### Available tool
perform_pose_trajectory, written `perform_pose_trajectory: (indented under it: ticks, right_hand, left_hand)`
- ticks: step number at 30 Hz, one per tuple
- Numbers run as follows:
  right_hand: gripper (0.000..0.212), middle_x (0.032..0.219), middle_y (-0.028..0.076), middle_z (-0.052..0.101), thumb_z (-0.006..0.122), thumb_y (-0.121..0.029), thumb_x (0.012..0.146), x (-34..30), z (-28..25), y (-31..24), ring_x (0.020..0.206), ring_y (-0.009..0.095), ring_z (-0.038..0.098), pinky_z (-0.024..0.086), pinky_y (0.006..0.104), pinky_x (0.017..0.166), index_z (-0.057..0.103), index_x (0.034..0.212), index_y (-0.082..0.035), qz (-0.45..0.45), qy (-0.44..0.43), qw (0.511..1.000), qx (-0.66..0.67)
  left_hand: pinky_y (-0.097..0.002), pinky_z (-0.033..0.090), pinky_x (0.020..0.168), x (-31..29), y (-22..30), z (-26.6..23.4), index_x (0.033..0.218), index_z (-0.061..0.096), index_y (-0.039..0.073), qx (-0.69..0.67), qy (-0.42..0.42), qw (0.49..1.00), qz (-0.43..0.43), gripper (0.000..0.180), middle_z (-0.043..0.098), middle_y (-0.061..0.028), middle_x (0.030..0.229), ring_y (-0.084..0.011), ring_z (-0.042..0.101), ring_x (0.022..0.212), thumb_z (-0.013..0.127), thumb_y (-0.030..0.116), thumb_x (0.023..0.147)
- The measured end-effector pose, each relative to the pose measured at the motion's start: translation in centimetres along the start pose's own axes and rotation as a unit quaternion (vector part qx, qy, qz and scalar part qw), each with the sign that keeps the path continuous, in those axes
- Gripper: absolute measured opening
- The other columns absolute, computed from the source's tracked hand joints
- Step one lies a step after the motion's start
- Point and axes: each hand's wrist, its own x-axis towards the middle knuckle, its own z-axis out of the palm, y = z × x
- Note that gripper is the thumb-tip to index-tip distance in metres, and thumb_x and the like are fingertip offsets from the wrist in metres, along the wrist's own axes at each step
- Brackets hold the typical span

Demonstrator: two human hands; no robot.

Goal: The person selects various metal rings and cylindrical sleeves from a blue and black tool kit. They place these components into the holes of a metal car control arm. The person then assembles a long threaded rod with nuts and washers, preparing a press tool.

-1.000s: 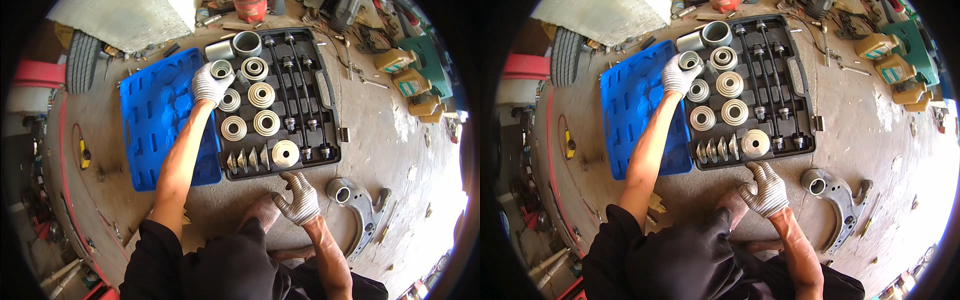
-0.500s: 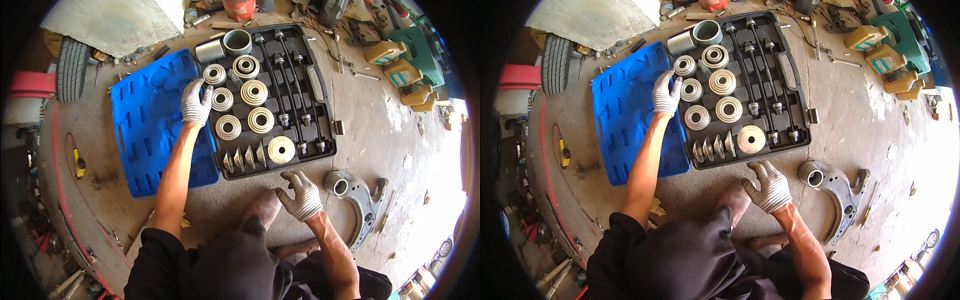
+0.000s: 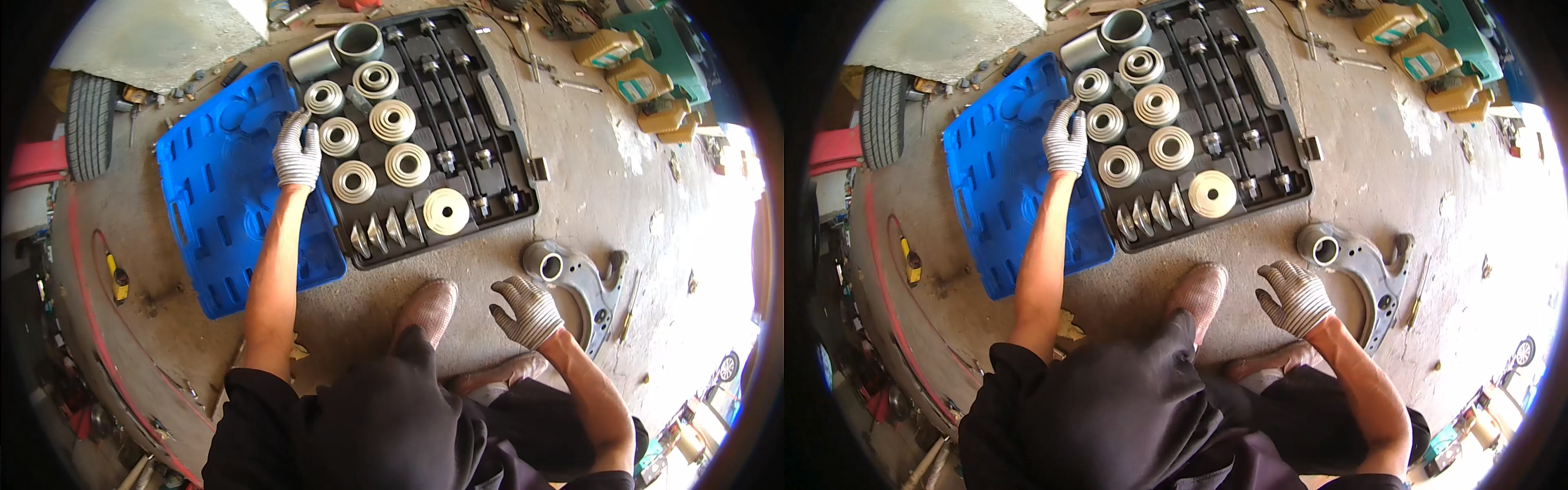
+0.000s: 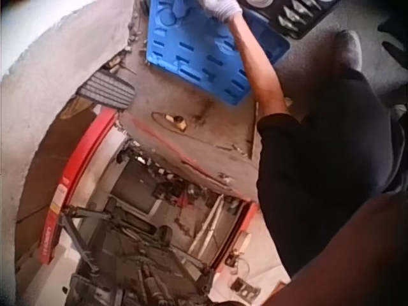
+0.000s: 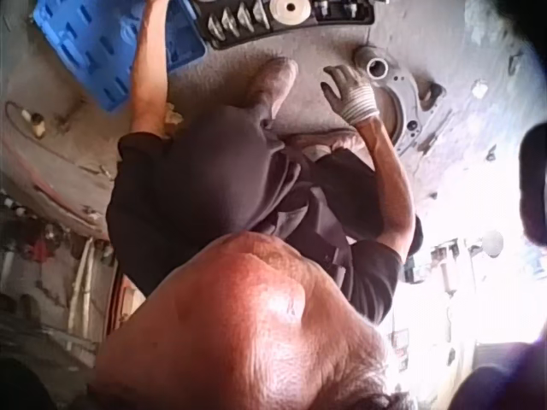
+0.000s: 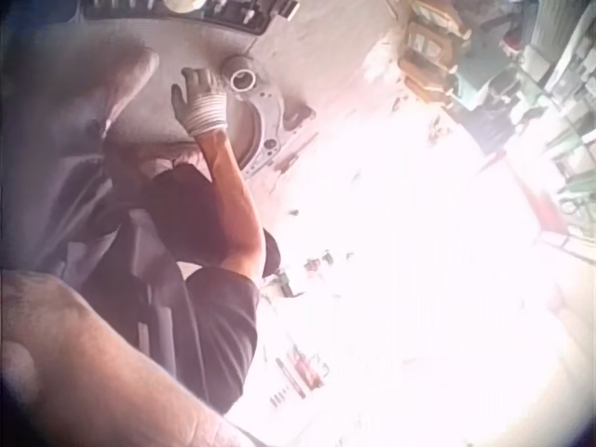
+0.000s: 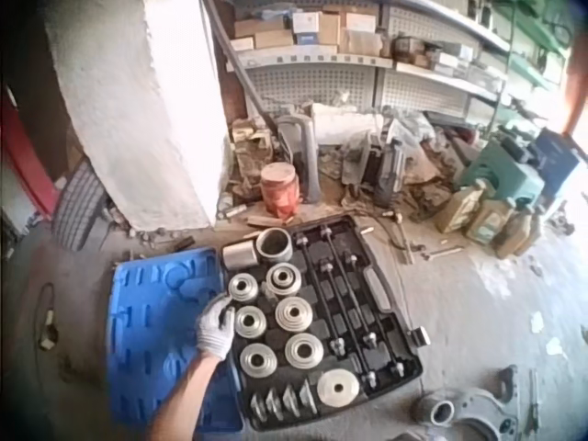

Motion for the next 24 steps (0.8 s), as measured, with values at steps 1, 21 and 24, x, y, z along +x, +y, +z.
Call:
perform_pose_trajectory:
  ticks: [1,21,24]
  right_hand:
    - [0.038,0.115,0.019,0.07,0.076,-0.024,0.093,-0.9,0.1,0.1,0.1,0.041,0.071,0.059,0.05,0.087,0.07,0.127,-0.006,0.025,-0.025,0.999,-0.002]
    - [0.035,0.099,0.014,0.071,0.082,-0.02,0.089,-5.7,-1.8,4.2,0.086,0.035,0.071,0.058,0.0467,0.077,0.069,0.118,-0.004,0.129,0.169,0.973,-0.085]
    - [0.039,0.105,0.015,0.07,0.083,-0.019,0.085,-5.2,-1.5,3.8,0.091,0.038,0.071,0.058,0.0475,0.082,0.069,0.118,-0.004,0.159,0.178,0.965,-0.114]
  left_hand:
    - [-0.0448,0.053,0.113,-0.2,0.2,-0.3,0.124,0.076,0.002,0.002,-0.007,1.0,-0.002,0.028,0.076,-0.0204,0.129,-0.0376,0.07,0.126,0.074,0.013,0.098]
    - [-0.0418,0.053,0.113,-5.6,2.5,-2.3,0.132,0.075,0.002,-0.035,-0.045,0.997,-0.053,0.031,0.074,-0.0191,0.135,-0.0319,0.07,0.129,0.074,0.009,0.102]
    - [-0.0416,0.054,0.111,-5.9,3.2,-3.0,0.13,0.075,0.001,0.006,-0.053,0.998,-0.039,0.031,0.076,-0.0185,0.133,-0.0301,0.071,0.126,0.075,0.01,0.1]
